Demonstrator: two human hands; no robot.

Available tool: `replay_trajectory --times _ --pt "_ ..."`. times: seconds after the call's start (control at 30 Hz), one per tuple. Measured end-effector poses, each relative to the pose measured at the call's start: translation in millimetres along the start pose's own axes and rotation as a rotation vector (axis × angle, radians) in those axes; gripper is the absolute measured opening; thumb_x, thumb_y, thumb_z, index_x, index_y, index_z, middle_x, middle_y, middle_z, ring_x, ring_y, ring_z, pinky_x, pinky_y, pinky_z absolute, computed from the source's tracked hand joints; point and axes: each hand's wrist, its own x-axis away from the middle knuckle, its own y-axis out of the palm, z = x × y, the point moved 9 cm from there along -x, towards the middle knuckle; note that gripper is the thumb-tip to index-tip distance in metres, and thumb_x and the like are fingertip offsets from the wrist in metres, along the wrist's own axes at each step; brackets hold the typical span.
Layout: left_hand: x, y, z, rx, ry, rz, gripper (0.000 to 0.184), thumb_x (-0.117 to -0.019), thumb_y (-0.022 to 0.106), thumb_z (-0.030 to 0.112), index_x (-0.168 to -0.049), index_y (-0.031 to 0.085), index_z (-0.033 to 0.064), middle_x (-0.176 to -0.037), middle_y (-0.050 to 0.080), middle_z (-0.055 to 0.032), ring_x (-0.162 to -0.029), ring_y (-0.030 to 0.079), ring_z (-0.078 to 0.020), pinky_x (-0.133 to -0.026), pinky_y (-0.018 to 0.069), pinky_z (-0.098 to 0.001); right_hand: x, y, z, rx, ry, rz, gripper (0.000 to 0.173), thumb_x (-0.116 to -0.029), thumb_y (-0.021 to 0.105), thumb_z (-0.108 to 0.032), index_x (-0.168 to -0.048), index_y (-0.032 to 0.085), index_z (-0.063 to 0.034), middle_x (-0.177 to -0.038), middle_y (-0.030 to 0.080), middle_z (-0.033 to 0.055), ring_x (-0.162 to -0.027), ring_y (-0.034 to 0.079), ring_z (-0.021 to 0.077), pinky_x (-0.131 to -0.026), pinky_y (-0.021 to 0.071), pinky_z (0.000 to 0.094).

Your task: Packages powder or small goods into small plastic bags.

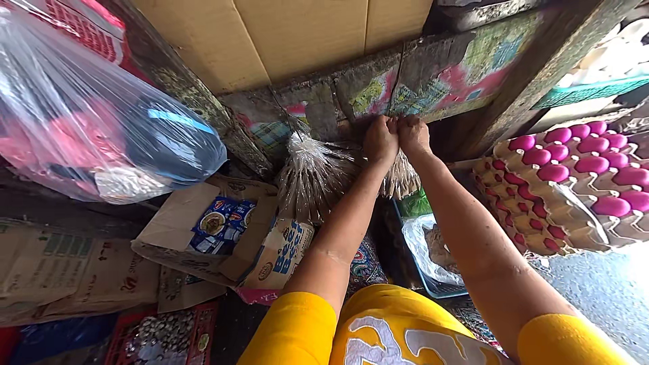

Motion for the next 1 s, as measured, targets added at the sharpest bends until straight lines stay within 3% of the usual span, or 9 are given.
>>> replay_trajectory --times 0.17,0.3,0.43,0.5,0.63,0.7,0.8,0.87,1.0 --pt "1 0 2 -0.129 0.004 -0.054 0.033 -0.1100 0.044 0.026 -0.123 0.063 0.0020 -0.122 0.067 -0.0177 -0.118 0.064 -0.0307 -0.098 0.0509 -0.0491 7 -2 -7 0.180 0.004 -0.064 0.043 -0.1117 0.035 -0.030 -0.126 0.061 0.0009 -0.128 0.065 0.0254 -0.125 0.060 0.0422 -0.101 0.0459 0.0627" --pt "-1 -2 -6 -0.139 0.025 -0.206 0.025 -0.1067 0.052 0.018 -0.128 0.056 0.0047 -0.121 0.067 -0.0189 -0.115 0.066 -0.0340 -0.096 0.0522 -0.0531 10 -3 -5 0.160 -0.110 -0.056 0.041 -0.1113 0.038 -0.029 -0.125 0.062 0.0025 -0.127 0.065 0.0254 -0.123 0.062 0.0421 -0.102 0.0458 0.0619" --pt "0 -1 -20 -0.228 0.072 -0.339 0.032 -0.0991 0.063 0.011 -0.130 0.057 0.0031 -0.119 0.067 -0.0215 -0.115 0.065 -0.0376 -0.098 0.0508 -0.0565 22 -5 -1 0.073 -0.248 -0.042 0.032 -0.1065 0.050 -0.023 -0.120 0.063 0.0025 -0.124 0.064 0.0241 -0.116 0.063 0.0398 -0.099 0.0484 0.0596" --pt "2 3 -21 -0.314 0.066 -0.357 0.035 -0.0973 0.067 0.016 -0.128 0.057 0.0036 -0.120 0.067 -0.0205 -0.116 0.065 -0.0370 -0.097 0.0513 -0.0565 31 -7 0 0.060 -0.280 -0.043 0.028 -0.1037 0.055 -0.018 -0.122 0.062 0.0019 -0.126 0.062 0.0241 -0.115 0.063 0.0388 -0.098 0.0498 0.0579" --pt "11 9 -20 -0.497 0.006 -0.386 0.047 -0.0956 0.065 0.019 -0.137 0.051 0.0014 -0.127 0.065 -0.0211 -0.120 0.063 -0.0376 -0.095 0.0507 -0.0599 53 -16 18 0.064 -0.270 -0.045 0.031 -0.1029 0.057 -0.015 -0.129 0.061 0.0010 -0.131 0.061 0.0239 -0.117 0.063 0.0381 -0.099 0.0507 0.0547" --pt "21 13 -17 -0.590 0.033 -0.427 0.050 -0.0957 0.064 0.020 -0.140 0.050 0.0007 -0.129 0.065 -0.0216 -0.122 0.062 -0.0379 -0.100 0.0451 -0.0619 65 -20 36 0.057 -0.261 -0.051 0.030 -0.1031 0.057 -0.015 -0.128 0.062 0.0018 -0.130 0.062 0.0243 -0.118 0.062 0.0380 -0.099 0.0501 0.0549" --pt "38 22 -12 -0.702 0.141 -0.480 0.041 -0.0978 0.063 0.021 -0.135 0.058 0.0027 -0.125 0.068 -0.0180 -0.124 0.061 -0.0341 -0.118 0.0231 -0.0646 86 -27 71 0.071 -0.226 -0.087 0.030 -0.1042 0.056 -0.015 -0.127 0.063 0.0022 -0.129 0.062 0.0244 -0.118 0.063 0.0387 -0.100 0.0500 0.0564" --pt "51 30 -13 -0.795 0.218 -0.505 0.038 -0.1007 0.061 0.024 -0.131 0.061 0.0024 -0.119 0.070 -0.0173 -0.123 0.062 -0.0340 -0.122 0.0110 -0.0668 100 -29 106 0.088 -0.189 -0.140 0.028 -0.1053 0.055 -0.018 -0.124 0.065 0.0004 -0.127 0.064 0.0225 -0.114 0.065 0.0374 -0.099 0.0513 0.0575" --pt "83 42 -13 -0.908 0.308 -0.560 0.037 -0.1028 0.055 0.019 -0.134 0.060 -0.0008 -0.115 0.072 -0.0176 -0.121 0.063 -0.0349 -0.123 0.0034 -0.0661 133 -45 178 0.150 -0.085 -0.233 0.026 -0.1070 0.054 -0.018 -0.117 0.069 0.0001 -0.113 0.070 0.0233 -0.103 0.068 0.0408 -0.092 0.0511 0.0648"
